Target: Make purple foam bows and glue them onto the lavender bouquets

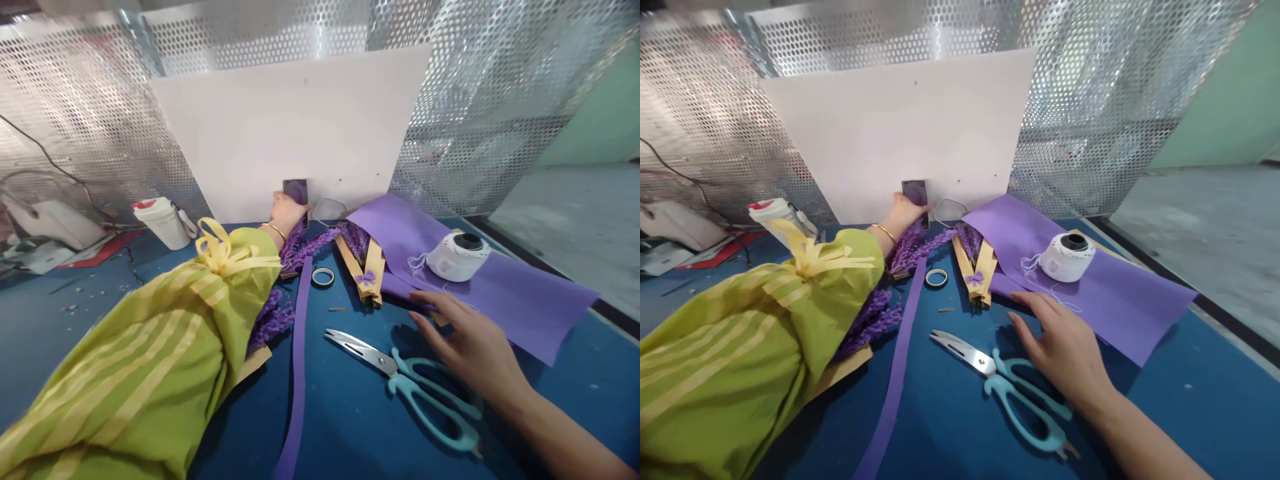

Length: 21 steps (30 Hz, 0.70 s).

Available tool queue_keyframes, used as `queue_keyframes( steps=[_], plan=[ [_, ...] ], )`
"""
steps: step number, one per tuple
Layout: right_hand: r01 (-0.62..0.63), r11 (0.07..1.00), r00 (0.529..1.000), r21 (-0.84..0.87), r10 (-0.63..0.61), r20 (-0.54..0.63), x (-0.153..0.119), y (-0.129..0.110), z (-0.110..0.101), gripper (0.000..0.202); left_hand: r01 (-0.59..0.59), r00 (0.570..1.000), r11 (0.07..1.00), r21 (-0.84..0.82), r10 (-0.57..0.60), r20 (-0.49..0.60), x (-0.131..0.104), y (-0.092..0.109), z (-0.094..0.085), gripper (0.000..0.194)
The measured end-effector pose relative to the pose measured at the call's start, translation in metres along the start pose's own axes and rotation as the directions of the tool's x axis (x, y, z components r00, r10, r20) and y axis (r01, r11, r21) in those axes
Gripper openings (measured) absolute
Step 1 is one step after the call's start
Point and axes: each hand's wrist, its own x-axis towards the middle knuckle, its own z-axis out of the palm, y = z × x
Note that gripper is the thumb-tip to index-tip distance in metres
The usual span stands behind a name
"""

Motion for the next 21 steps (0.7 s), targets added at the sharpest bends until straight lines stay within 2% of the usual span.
queue_keyframes(
  steps=[5,8,11,14,17,21],
  plan=[
    [0.007,1.000,1.000,0.003,-0.007,-0.017,0.002,0.005,0.005,0.030,-0.080,0.980,0.983,0.163,0.049,0.191,0.015,-0.036,-0.044,0.048],
    [0.011,1.000,1.000,-0.015,-0.012,-0.013,0.003,0.007,0.007,0.029,-0.189,0.961,0.954,0.233,0.131,0.244,0.012,-0.055,-0.065,0.038],
    [0.007,0.999,1.000,-0.035,-0.008,-0.026,0.004,0.008,0.008,0.028,-0.356,0.910,0.906,0.230,0.280,0.305,-0.001,-0.067,-0.075,0.036],
    [0.012,0.998,0.999,-0.056,-0.014,-0.039,0.005,0.010,0.007,0.028,-0.482,0.841,0.856,0.188,0.392,0.372,-0.016,-0.071,-0.070,0.037],
    [0.020,0.997,0.999,-0.071,-0.022,-0.025,0.006,0.010,0.005,0.028,-0.543,0.790,0.830,0.129,0.453,0.413,-0.031,-0.067,-0.056,0.038],
    [0.024,0.996,1.000,-0.090,-0.025,-0.010,0.007,0.010,0.003,0.027,-0.566,0.770,0.820,0.087,0.488,0.411,-0.046,-0.060,-0.033,0.048]
  ],
)
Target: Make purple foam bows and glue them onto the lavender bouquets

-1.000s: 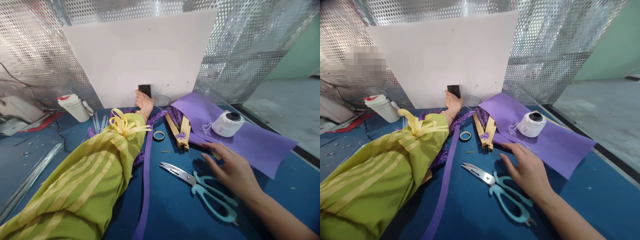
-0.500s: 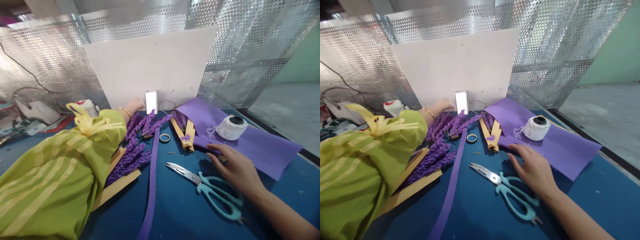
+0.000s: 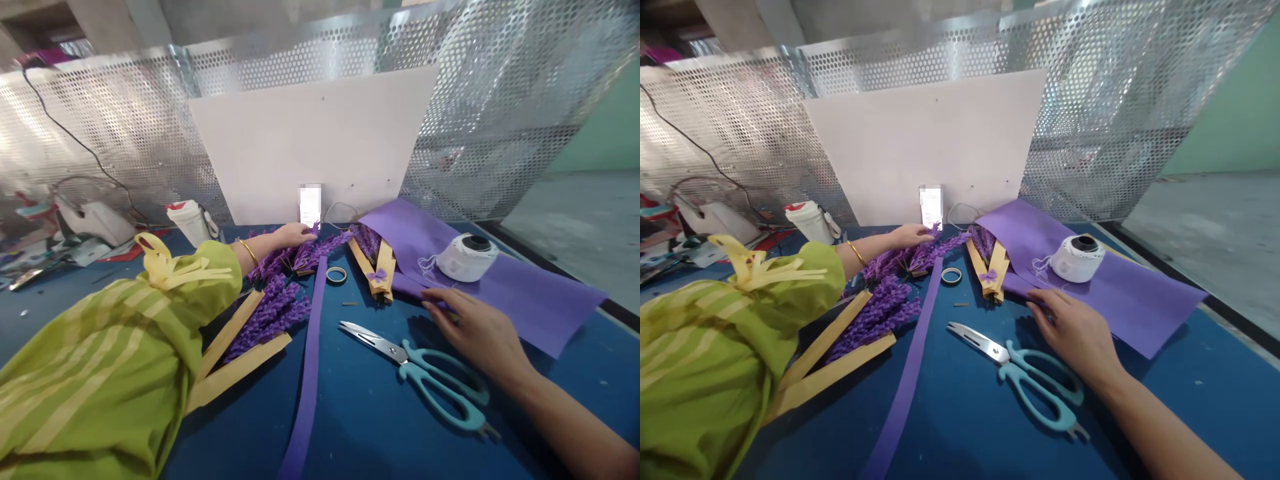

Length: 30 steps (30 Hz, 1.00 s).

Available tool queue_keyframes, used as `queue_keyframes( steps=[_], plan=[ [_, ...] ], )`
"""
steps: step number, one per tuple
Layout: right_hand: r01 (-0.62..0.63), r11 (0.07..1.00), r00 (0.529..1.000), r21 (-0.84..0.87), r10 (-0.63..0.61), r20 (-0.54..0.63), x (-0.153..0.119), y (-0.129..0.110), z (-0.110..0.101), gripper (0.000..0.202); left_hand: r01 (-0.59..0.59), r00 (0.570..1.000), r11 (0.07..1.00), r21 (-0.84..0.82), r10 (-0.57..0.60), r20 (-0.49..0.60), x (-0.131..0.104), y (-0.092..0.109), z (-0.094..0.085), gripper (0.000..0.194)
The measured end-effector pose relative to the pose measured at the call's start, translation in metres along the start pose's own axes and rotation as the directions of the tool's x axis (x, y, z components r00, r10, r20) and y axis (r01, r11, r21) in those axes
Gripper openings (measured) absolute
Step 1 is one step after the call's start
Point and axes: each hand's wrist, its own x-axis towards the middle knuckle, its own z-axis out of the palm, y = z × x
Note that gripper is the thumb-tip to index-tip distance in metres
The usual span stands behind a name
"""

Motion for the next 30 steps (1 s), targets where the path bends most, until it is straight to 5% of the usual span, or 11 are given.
queue_keyframes(
  steps=[5,14,20,26,30],
  plan=[
    [0.022,0.998,1.000,-0.050,-0.022,0.018,-0.001,0.002,0.002,0.028,-0.031,0.999,0.999,-0.008,0.031,0.007,-0.002,0.006,0.015,0.050],
    [0.039,0.997,0.998,-0.072,-0.036,0.048,-0.001,0.008,0.008,0.029,-0.144,0.988,0.988,-0.061,0.147,0.055,-0.011,0.003,0.014,0.049],
    [0.048,0.996,0.998,-0.080,-0.044,0.050,0.000,0.006,0.007,0.028,-0.158,0.987,0.987,-0.037,0.158,-0.010,-0.012,0.000,0.018,0.045],
    [0.002,0.997,0.995,-0.074,0.006,0.095,0.001,0.004,0.003,0.023,-0.159,0.980,0.982,0.104,0.170,-0.106,-0.001,-0.020,0.008,0.040],
    [0.008,0.997,0.997,-0.072,-0.002,0.083,0.000,0.005,0.004,0.023,-0.251,0.960,0.948,0.194,0.269,-0.073,0.006,-0.038,-0.001,0.038]
  ],
)
